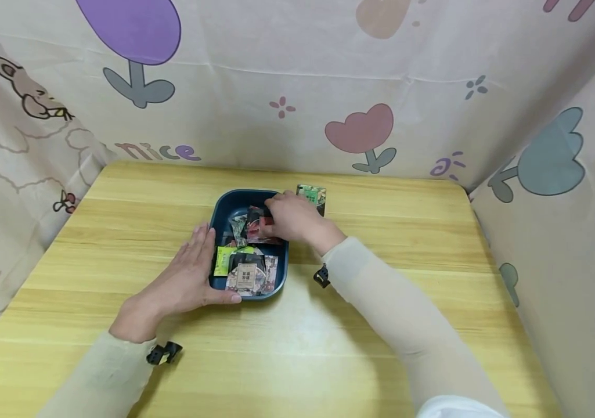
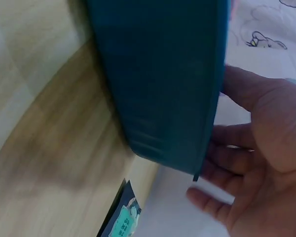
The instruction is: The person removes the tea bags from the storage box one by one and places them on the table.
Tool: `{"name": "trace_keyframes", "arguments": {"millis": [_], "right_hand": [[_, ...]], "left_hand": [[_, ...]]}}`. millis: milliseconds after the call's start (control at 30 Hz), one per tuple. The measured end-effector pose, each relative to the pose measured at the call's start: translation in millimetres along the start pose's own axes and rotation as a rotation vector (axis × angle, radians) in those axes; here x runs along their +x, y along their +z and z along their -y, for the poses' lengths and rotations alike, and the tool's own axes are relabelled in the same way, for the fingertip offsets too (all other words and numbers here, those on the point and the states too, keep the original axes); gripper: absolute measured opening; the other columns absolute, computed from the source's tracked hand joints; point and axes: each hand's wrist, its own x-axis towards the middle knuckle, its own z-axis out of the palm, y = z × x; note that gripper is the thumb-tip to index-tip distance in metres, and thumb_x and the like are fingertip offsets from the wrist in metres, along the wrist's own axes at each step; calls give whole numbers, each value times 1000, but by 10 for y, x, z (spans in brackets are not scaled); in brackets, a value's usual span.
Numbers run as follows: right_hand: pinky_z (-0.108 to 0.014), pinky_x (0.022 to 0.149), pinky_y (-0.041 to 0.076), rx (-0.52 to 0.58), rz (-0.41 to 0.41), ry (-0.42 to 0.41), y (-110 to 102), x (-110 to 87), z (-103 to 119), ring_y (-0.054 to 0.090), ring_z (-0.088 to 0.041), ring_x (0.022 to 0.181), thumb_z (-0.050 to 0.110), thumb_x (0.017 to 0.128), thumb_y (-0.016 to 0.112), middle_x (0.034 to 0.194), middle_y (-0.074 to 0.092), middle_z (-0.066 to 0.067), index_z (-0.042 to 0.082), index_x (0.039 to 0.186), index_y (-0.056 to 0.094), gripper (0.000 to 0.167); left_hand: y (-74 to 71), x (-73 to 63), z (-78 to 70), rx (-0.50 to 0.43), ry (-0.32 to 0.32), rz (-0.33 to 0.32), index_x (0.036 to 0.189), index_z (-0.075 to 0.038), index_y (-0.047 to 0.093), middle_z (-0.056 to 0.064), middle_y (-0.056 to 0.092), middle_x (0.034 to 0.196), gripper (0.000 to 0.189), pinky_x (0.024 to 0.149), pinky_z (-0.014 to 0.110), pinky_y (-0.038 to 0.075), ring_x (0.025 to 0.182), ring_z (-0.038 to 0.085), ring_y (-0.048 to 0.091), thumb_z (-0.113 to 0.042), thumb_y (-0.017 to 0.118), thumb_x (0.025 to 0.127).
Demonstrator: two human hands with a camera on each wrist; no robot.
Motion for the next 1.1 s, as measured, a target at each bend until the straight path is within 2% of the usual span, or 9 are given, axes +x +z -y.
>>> {"name": "trace_keyframes", "arguments": {"millis": [100,300,500,767,1100], "right_hand": [[-54,123,38,-51,58,4,47,1,29,45,-35,150,60,93,74,162,49,-14,5,158,47,89],[-56,126,33,-37,126,0,138,35,42,36,-36,156,62,88,79,168,40,-16,3,163,37,105],[-56,125,36,-40,125,-2,163,43,32,36,-36,155,58,88,81,167,41,-16,3,163,37,103],[-54,124,37,-38,122,-27,173,59,26,37,-36,153,57,87,82,165,40,-18,1,163,36,105],[-48,118,44,-2,77,-53,214,58,23,46,-34,137,54,85,85,152,47,-19,1,157,42,100]], "left_hand": [[4,-3,-1,10,2,0,167,2,-7,22,-15,175,154,131,63,5,164,39,-10,-84,78,71],[6,-3,-12,15,-7,6,166,3,-8,23,-14,175,154,131,63,5,164,39,-11,-83,78,72],[11,6,-15,23,-10,4,166,2,-9,23,-13,175,157,131,62,6,164,38,-10,-89,73,69],[20,2,9,9,-6,0,166,2,-9,23,-14,175,154,132,61,5,164,37,-10,-82,79,72],[15,-10,20,9,-3,6,166,2,-9,23,-14,175,154,132,60,5,164,37,-10,-83,78,72]]}}
